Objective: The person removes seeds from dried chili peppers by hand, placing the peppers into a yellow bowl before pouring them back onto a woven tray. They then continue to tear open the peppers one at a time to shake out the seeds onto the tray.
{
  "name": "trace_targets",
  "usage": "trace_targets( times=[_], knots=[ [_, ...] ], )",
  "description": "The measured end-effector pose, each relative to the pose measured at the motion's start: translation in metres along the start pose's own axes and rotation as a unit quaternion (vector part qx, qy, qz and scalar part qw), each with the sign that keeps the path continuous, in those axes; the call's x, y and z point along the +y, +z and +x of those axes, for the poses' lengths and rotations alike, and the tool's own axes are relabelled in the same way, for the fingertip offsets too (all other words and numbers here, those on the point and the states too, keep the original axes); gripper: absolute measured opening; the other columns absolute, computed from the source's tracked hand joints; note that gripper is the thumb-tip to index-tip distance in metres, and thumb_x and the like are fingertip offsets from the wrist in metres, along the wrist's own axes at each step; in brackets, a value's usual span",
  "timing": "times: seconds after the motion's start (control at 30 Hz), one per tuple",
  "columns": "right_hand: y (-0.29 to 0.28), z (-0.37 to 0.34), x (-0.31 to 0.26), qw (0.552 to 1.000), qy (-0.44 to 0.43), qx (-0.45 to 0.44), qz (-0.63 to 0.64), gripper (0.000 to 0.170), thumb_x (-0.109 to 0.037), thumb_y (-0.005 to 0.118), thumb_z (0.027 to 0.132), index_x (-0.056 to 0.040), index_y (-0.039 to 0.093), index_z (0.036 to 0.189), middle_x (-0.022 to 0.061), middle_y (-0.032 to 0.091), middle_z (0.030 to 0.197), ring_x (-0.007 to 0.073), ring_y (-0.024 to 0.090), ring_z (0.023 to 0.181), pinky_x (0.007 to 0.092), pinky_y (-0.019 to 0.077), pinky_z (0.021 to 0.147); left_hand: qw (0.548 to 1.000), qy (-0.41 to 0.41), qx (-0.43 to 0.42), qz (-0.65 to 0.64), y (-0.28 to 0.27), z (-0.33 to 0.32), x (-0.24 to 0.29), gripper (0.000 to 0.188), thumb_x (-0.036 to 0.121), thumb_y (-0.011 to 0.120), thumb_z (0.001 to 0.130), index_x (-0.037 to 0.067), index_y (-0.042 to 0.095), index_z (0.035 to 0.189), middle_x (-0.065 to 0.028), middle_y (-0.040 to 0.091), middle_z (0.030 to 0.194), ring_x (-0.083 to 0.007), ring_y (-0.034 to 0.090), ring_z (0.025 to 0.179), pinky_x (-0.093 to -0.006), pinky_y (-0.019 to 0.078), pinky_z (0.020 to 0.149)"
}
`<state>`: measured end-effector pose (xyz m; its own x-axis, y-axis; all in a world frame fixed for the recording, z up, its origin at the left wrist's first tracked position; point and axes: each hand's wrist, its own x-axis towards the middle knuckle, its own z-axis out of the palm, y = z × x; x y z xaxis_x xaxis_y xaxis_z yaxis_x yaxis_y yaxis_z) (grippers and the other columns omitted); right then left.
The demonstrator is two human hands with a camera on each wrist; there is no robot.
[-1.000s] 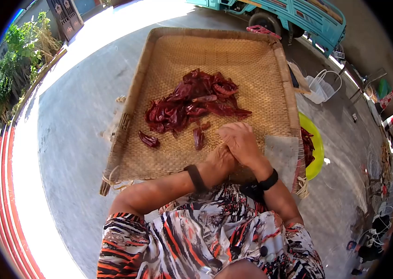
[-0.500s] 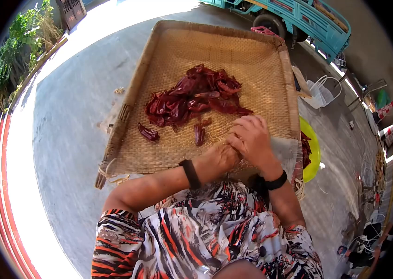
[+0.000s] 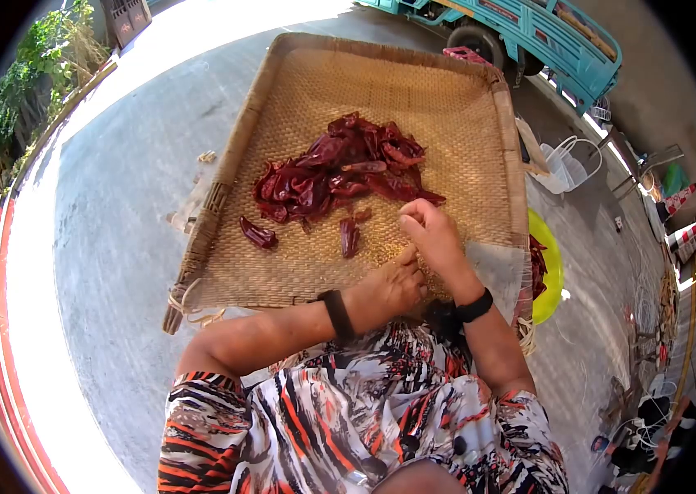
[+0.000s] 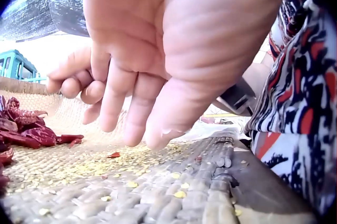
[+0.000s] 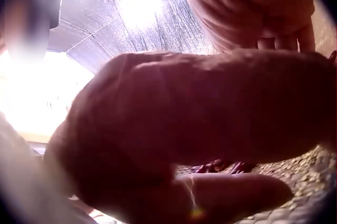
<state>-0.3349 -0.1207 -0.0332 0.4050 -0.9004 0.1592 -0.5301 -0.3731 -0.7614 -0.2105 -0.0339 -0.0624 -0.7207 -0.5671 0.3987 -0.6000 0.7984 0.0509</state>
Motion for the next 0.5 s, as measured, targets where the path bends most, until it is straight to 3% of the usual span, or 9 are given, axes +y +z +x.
trace_targets(
  times=[0.03, 0.13, 0.17, 0.23, 0.27, 0.33, 0.37, 0.47, 0.5],
  knots=[
    [0.001, 0.004, 0.009, 0.998, -0.014, 0.050, 0.031, 0.023, -0.016, 0.063, 0.086, -0.0057, 0.063, 0.106, 0.0119, 0.067, 0.103, 0.0332, 0.063, 0.090, 0.0404, 0.0504, 0.079, 0.999, 0.000, -0.037, 0.030, -0.005, 0.002, 0.001, 0.013, 0.015, 0.061, 0.076, 0.006, 0.062, 0.086, -0.0086, 0.060, 0.080, -0.0257, 0.060, 0.090, -0.0381, 0.0390, 0.103],
    [-0.009, 0.015, 0.030, 0.964, -0.044, 0.134, -0.224, 0.032, -0.014, 0.063, 0.086, -0.0078, 0.058, 0.117, 0.0124, 0.061, 0.118, 0.0323, 0.059, 0.103, 0.0413, 0.0496, 0.086, 0.998, -0.039, 0.051, -0.020, -0.014, -0.009, -0.002, 0.010, 0.016, 0.063, 0.074, 0.009, 0.059, 0.079, -0.0067, 0.055, 0.073, -0.0249, 0.060, 0.087, -0.0384, 0.0429, 0.098],
    [-0.010, 0.021, 0.041, 0.960, -0.030, 0.148, -0.235, 0.033, -0.014, 0.065, 0.085, -0.0094, 0.059, 0.117, 0.0123, 0.055, 0.126, 0.0322, 0.053, 0.114, 0.0425, 0.0472, 0.091, 0.996, -0.076, 0.041, -0.032, -0.013, -0.011, -0.007, 0.009, 0.016, 0.063, 0.077, 0.008, 0.060, 0.081, -0.0068, 0.056, 0.073, -0.0251, 0.060, 0.084, -0.0382, 0.0449, 0.092],
    [-0.012, 0.028, 0.063, 0.942, -0.036, 0.140, -0.302, 0.035, -0.014, 0.065, 0.085, -0.0094, 0.059, 0.119, 0.0125, 0.054, 0.126, 0.0324, 0.052, 0.115, 0.0431, 0.0461, 0.093, 0.987, -0.147, 0.021, -0.056, -0.012, -0.012, -0.018, 0.007, 0.014, 0.062, 0.081, 0.008, 0.062, 0.084, -0.0071, 0.058, 0.075, -0.0255, 0.060, 0.078, -0.0378, 0.0489, 0.081],
    [-0.012, 0.032, 0.073, 0.931, -0.040, 0.136, -0.335, 0.035, -0.014, 0.065, 0.085, -0.0094, 0.059, 0.120, 0.0126, 0.054, 0.127, 0.0325, 0.051, 0.116, 0.0434, 0.0456, 0.094, 0.967, -0.212, 0.042, -0.134, -0.014, -0.011, -0.021, 0.007, 0.014, 0.061, 0.084, 0.007, 0.062, 0.087, -0.0070, 0.056, 0.073, -0.0235, 0.058, 0.073, -0.0368, 0.0478, 0.075],
    [-0.008, 0.034, 0.087, 0.929, -0.051, 0.113, -0.350, 0.031, -0.013, 0.064, 0.086, -0.0089, 0.060, 0.116, 0.0120, 0.056, 0.125, 0.0322, 0.050, 0.117, 0.0442, 0.0450, 0.093, 0.894, -0.334, 0.081, -0.288, -0.027, -0.007, -0.024, 0.008, 0.014, 0.059, 0.091, 0.006, 0.063, 0.091, -0.0067, 0.054, 0.071, -0.0196, 0.053, 0.063, -0.0347, 0.0457, 0.061],
    [-0.006, 0.033, 0.094, 0.927, -0.056, 0.100, -0.357, 0.029, -0.012, 0.063, 0.086, -0.0087, 0.061, 0.115, 0.0117, 0.056, 0.124, 0.0321, 0.050, 0.118, 0.0446, 0.0447, 0.092, 0.846, -0.357, 0.114, -0.379, -0.033, -0.006, -0.027, 0.014, 0.017, 0.056, 0.097, 0.005, 0.062, 0.099, -0.0032, 0.050, 0.070, -0.0119, 0.046, 0.058, -0.0300, 0.0402, 0.054],
    [-0.016, 0.031, 0.071, 0.950, -0.026, 0.049, -0.308, 0.021, -0.013, 0.063, 0.087, -0.0069, 0.061, 0.108, 0.0113, 0.063, 0.114, 0.0324, 0.056, 0.110, 0.0462, 0.0461, 0.086, 0.682, -0.428, 0.219, -0.551, -0.026, -0.006, -0.043, 0.018, 0.019, 0.055, 0.098, 0.004, 0.059, 0.107, 0.0008, 0.048, 0.071, -0.0074, 0.046, 0.064, -0.0267, 0.0395, 0.055],
    [-0.018, 0.028, 0.060, 0.959, 0.008, 0.049, -0.277, 0.020, -0.013, 0.063, 0.087, -0.0062, 0.061, 0.106, 0.0115, 0.064, 0.109, 0.0333, 0.057, 0.105, 0.0461, 0.0466, 0.083, 0.680, -0.431, 0.216, -0.553, -0.030, -0.010, -0.048, 0.022, 0.018, 0.055, 0.099, 0.003, 0.055, 0.114, 0.0019, 0.050, 0.074, -0.0074, 0.049, 0.066, -0.0245, 0.0417, 0.058]
  ],
)
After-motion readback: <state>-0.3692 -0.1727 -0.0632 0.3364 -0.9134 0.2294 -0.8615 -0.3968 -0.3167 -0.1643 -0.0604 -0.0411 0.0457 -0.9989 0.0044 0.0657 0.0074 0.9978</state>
